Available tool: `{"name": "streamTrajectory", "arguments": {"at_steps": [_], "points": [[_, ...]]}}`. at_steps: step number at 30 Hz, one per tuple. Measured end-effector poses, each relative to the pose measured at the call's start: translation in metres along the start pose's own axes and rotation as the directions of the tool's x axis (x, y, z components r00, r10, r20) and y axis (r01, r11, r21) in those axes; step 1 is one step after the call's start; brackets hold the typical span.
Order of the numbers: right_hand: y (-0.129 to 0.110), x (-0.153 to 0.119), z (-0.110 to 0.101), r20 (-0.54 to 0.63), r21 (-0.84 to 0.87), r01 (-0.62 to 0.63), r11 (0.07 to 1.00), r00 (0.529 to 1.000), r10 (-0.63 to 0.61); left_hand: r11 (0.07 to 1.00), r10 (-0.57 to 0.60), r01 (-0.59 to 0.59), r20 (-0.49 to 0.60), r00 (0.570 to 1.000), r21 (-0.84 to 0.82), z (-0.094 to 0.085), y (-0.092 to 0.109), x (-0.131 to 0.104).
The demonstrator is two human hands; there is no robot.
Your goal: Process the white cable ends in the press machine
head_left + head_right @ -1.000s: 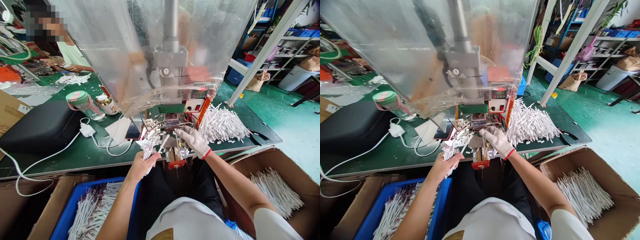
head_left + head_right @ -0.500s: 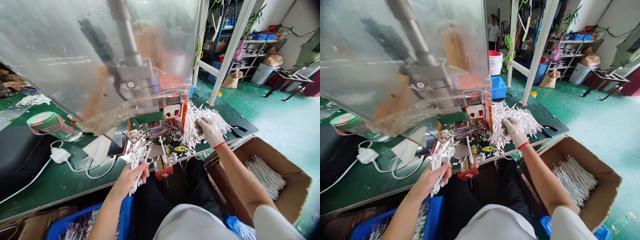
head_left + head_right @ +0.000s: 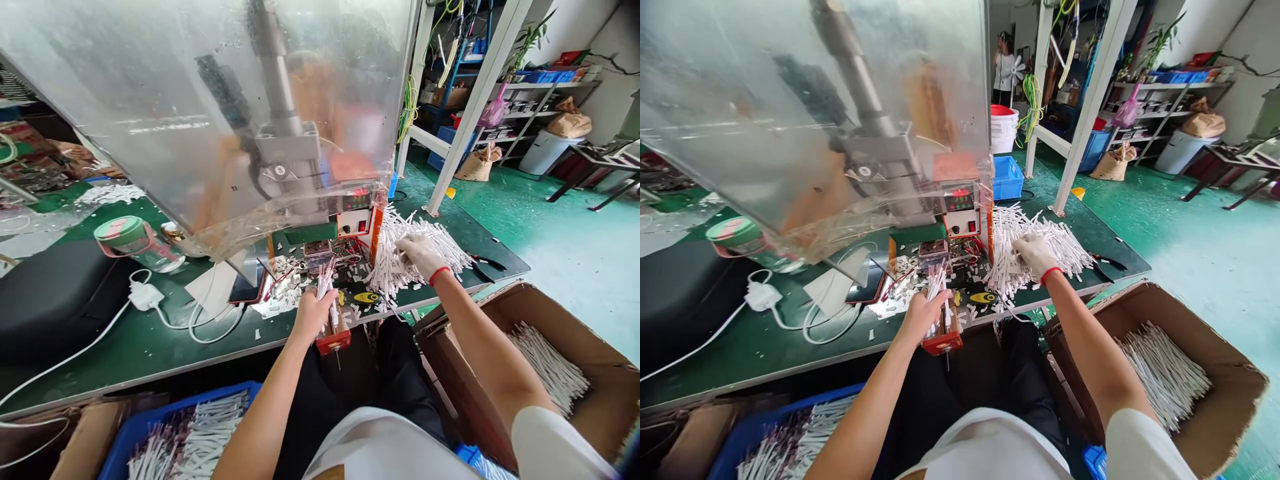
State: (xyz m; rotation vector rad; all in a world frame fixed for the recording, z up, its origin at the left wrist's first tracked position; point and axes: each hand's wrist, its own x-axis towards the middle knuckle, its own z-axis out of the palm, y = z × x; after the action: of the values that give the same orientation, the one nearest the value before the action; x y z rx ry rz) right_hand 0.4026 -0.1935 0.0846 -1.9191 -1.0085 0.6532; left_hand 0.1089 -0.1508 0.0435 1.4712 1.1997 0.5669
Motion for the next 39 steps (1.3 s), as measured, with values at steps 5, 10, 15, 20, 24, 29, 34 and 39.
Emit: {"name": "streamTrajectory", "arguments": {"at_steps": [5,10,15,20,24,29,34,39], "points": [[-0.009,-0.043,-0.004,0.163,0.604,-0.09,0.792,0.987,-0.013,0.982,-0.016,0.027,0.064,0.998,-0.188,-0.02,-0.004,-0.009],[-0.029,-0.087,0.057,0.561,0.559,-0.37,0.742,0.828,-0.01,0.951,-0.05,0.062,0.049,0.998,-0.301,-0.045,-0.011,-0.032],[-0.027,-0.081,0.128,0.558,0.511,-0.368,0.777,0.829,0.026,0.929,-0.076,0.06,-0.027,0.997,-0.366,-0.061,-0.022,-0.054],[-0.026,-0.07,0.148,0.528,0.432,-0.382,0.817,0.841,0.114,0.932,-0.111,0.071,-0.092,0.99,-0.355,-0.073,-0.031,-0.068],[-0.031,-0.071,0.146,0.539,0.418,-0.423,0.804,0.828,0.155,0.944,-0.117,0.078,-0.104,0.988,-0.319,-0.076,-0.035,-0.07],[-0.032,-0.069,0.148,0.544,0.429,-0.442,0.788,0.822,0.165,0.962,-0.083,0.065,-0.057,0.995,-0.267,-0.075,-0.035,-0.068],[-0.038,-0.072,0.135,0.457,0.37,-0.302,0.879,0.883,0.11,0.983,-0.017,0.019,0.011,1.0,-0.183,-0.074,-0.025,-0.067],[-0.061,-0.094,0.112,0.475,0.323,-0.066,0.944,0.874,-0.101,0.999,0.035,-0.029,0.133,0.99,-0.041,-0.07,-0.01,-0.062]]}}
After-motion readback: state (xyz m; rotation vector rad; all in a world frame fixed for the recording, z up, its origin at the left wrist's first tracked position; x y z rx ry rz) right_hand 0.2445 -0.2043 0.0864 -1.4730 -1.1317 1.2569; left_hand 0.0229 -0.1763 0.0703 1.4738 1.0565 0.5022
